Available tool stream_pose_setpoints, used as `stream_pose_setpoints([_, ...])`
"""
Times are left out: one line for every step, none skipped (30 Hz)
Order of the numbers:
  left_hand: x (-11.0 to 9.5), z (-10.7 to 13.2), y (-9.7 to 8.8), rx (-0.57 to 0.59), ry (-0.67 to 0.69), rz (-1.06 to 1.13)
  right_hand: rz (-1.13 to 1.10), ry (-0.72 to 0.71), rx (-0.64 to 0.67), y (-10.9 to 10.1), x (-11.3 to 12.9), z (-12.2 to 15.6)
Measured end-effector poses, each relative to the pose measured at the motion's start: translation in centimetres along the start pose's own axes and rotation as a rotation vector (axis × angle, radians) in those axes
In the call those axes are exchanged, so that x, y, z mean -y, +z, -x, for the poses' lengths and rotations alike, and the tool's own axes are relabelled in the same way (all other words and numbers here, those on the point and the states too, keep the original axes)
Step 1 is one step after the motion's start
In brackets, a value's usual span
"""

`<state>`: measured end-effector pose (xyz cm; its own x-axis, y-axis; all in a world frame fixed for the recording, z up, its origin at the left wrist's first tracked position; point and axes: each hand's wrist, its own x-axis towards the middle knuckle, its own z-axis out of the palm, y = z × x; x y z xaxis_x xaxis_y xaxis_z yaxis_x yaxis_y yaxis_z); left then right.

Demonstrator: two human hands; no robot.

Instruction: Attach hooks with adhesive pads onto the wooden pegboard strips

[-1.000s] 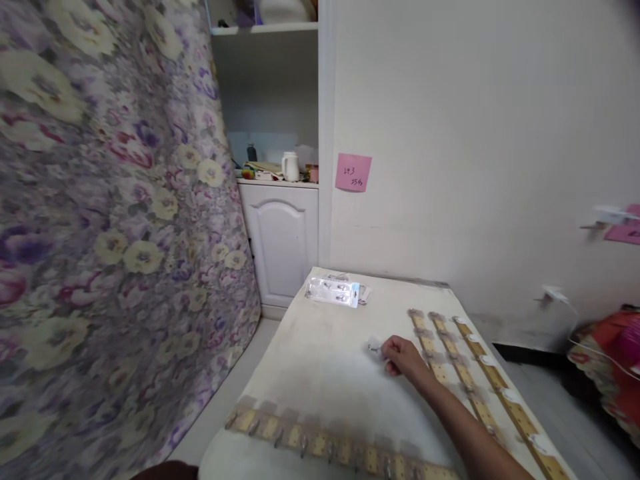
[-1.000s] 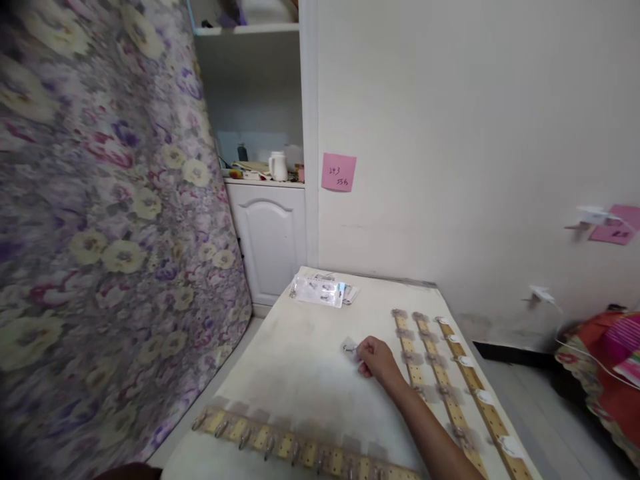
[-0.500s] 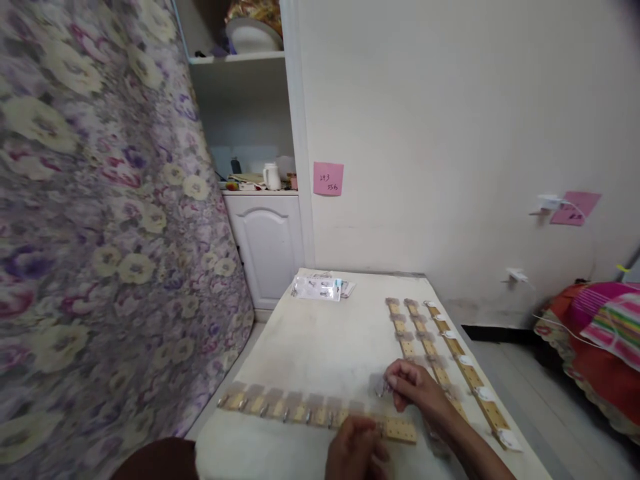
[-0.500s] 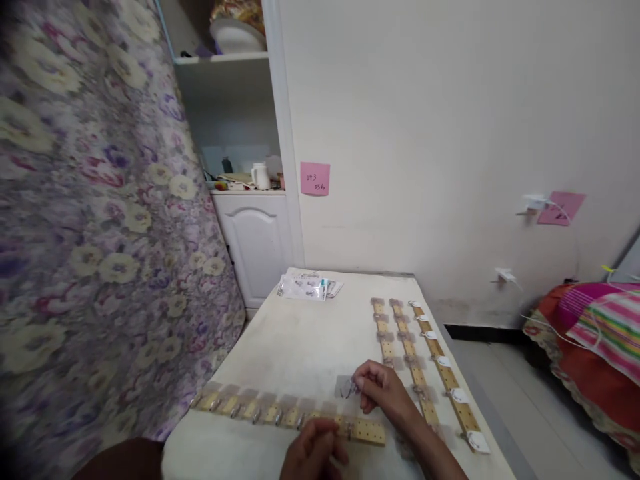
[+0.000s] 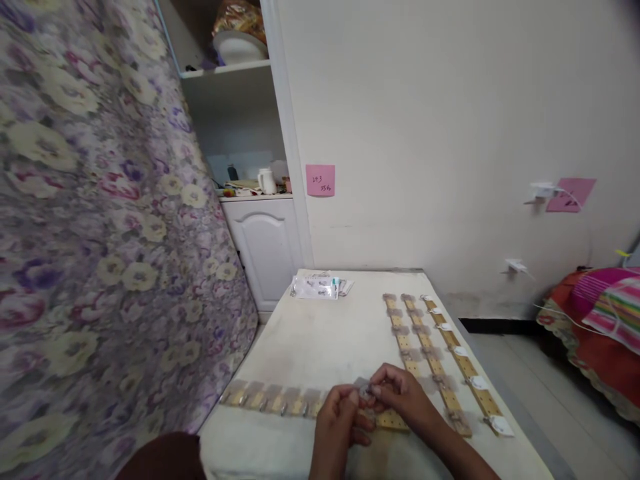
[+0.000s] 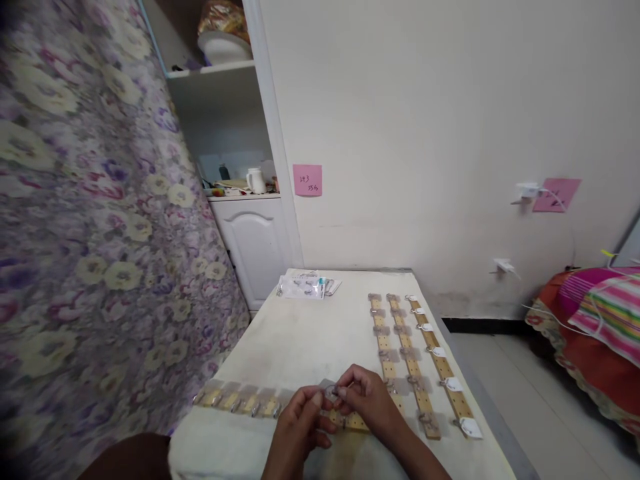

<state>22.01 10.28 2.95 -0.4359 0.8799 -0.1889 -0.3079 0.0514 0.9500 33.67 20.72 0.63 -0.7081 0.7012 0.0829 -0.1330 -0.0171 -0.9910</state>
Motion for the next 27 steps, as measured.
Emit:
stream_pose_setpoints([0.1, -0.1, 0.0, -0.002, -0.005, -0.002, -0.003, 0.004, -0.016, 0.1, -0.2, 0.0])
stream_pose_setpoints([0.3, -0.1, -0.1, -0.003, -0.008, -0.006, -0.008, 0.016, -0.035, 0.1, -0.4, -0.1])
stream_pose_setpoints([0.5, -0.2, -0.2, -0.004, -0.012, -0.009, -0.014, 0.034, -0.054, 0.2, -0.6, -0.1])
stream_pose_setpoints([0.7, -0.3, -0.3, -0.003, -0.014, -0.012, -0.025, 0.055, -0.07, 0.2, -0.7, -0.1])
stream_pose_setpoints([0.8, -0.4, -0.4, -0.002, -0.016, -0.015, -0.039, 0.08, -0.077, 0.3, -0.9, -0.1])
stream_pose_setpoints([1.0, -0.4, -0.5, -0.002, -0.012, -0.021, -0.054, 0.106, -0.076, 0.4, -0.9, -0.1])
stream_pose_setpoints([1.1, -0.5, -0.5, -0.005, -0.005, -0.03, -0.071, 0.13, -0.07, 0.5, -1.0, 0.0])
stream_pose_setpoints([1.2, -0.7, -0.6, -0.011, 0.003, -0.046, -0.089, 0.148, -0.06, 0.6, -1.0, 0.0])
stream_pose_setpoints([1.2, -0.8, -0.6, -0.015, 0.01, -0.068, -0.106, 0.16, -0.05, 0.7, -1.0, 0.0])
stream_pose_setpoints([1.3, -0.9, -0.7, -0.018, 0.017, -0.093, -0.121, 0.167, -0.041, 0.8, -1.0, 0.1])
stream_pose_setpoints([1.3, -1.1, -0.7, -0.017, 0.022, -0.113, -0.133, 0.169, -0.032, 0.8, -1.0, 0.1])
stream_pose_setpoints([1.3, -1.2, -0.8, -0.012, 0.022, -0.126, -0.143, 0.166, -0.024, 0.9, -1.1, 0.1])
stream_pose_setpoints([1.3, -1.3, -0.8, -0.004, 0.02, -0.13, -0.145, 0.16, -0.016, 0.9, -1.2, 0.1])
stream_pose_setpoints([1.4, -1.4, -0.9, 0.004, 0.018, -0.127, -0.14, 0.151, -0.01, 1.0, -1.2, 0.1])
stream_pose_setpoints([1.4, -1.4, -1.0, 0.011, 0.013, -0.12, -0.128, 0.141, -0.004, 1.0, -1.3, 0.1])
stream_pose_setpoints([1.4, -1.4, -1.0, 0.017, 0.003, -0.114, -0.111, 0.133, 0.003, 0.9, -1.4, 0.1])
stream_pose_setpoints([1.4, -1.4, -1.1, 0.024, -0.008, -0.109, -0.089, 0.125, 0.01, 0.9, -1.5, 0.1])
stream_pose_setpoints([1.4, -1.4, -1.2, 0.03, -0.017, -0.107, -0.066, 0.118, 0.019, 0.9, -1.5, 0.1])
stream_pose_setpoints([1.4, -1.4, -1.2, 0.037, -0.028, -0.107, -0.044, 0.114, 0.028, 0.8, -1.5, 0.1])
stream_pose_setpoints([1.5, -1.5, -1.2, 0.042, -0.041, -0.106, -0.025, 0.109, 0.033, 0.8, -1.5, 0.1])
stream_pose_setpoints([1.5, -1.5, -1.3, 0.044, -0.058, -0.101, -0.01, 0.103, 0.032, 0.8, -1.5, 0.1])
stream_pose_setpoints([1.6, -1.5, -1.3, 0.041, -0.075, -0.089, 0.003, 0.097, 0.027, 0.7, -1.4, 0.1])
stream_pose_setpoints([1.7, -1.5, -1.3, 0.033, -0.092, -0.069, 0.011, 0.091, 0.02, 0.6, -1.4, 0.2])
stream_pose_setpoints([1.8, -1.5, -1.2, 0.023, -0.111, -0.042, 0.015, 0.086, 0.015, 0.6, -1.3, 0.2])
stream_pose_setpoints([1.8, -1.4, -1.2, 0.009, -0.128, -0.009, 0.013, 0.081, 0.013, 0.5, -1.2, 0.2])
stream_pose_setpoints([1.8, -1.3, -1.1, -0.007, -0.14, 0.025, 0.005, 0.074, 0.021, 0.3, -1.0, 0.3])
stream_pose_setpoints([1.8, -1.2, -1.1, -0.021, -0.151, 0.056, -0.006, 0.067, 0.042, 0.2, -0.9, 0.4])
